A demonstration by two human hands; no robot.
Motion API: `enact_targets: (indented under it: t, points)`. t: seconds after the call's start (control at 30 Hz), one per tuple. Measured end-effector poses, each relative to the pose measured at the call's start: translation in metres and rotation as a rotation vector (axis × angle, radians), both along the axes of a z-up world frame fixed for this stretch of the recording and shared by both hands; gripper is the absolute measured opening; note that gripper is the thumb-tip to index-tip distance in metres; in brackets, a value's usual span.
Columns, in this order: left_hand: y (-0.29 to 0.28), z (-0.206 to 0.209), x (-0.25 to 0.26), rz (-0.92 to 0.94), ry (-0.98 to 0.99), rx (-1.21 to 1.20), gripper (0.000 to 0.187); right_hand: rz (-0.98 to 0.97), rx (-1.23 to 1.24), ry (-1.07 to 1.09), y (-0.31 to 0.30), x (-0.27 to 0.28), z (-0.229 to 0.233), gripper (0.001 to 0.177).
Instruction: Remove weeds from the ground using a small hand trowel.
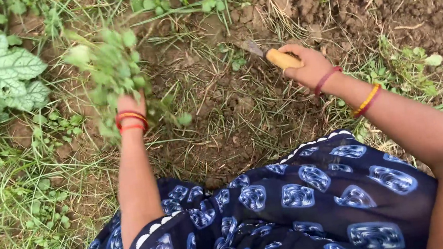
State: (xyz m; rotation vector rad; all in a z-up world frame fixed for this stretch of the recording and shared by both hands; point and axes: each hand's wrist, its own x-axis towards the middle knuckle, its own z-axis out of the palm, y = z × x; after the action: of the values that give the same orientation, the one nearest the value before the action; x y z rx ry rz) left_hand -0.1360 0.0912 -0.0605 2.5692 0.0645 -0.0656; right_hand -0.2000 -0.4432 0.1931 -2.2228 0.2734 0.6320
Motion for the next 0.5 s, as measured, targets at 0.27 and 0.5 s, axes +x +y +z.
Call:
enact_targets:
  t: [0.27, 0.5]
  points:
    - [-0.054, -0.018, -0.010, -0.009, 0.276, 0.059, 0.056, -0.045, 0.119, -0.116, 0.011, 0.021, 0.029, 0.059]
    - [-0.086, -0.055, -0.005, 0.052, 0.487, 0.080, 0.056, -0.134, 0.000, -0.034, 0.036, 0.058, 0.008, 0.059]
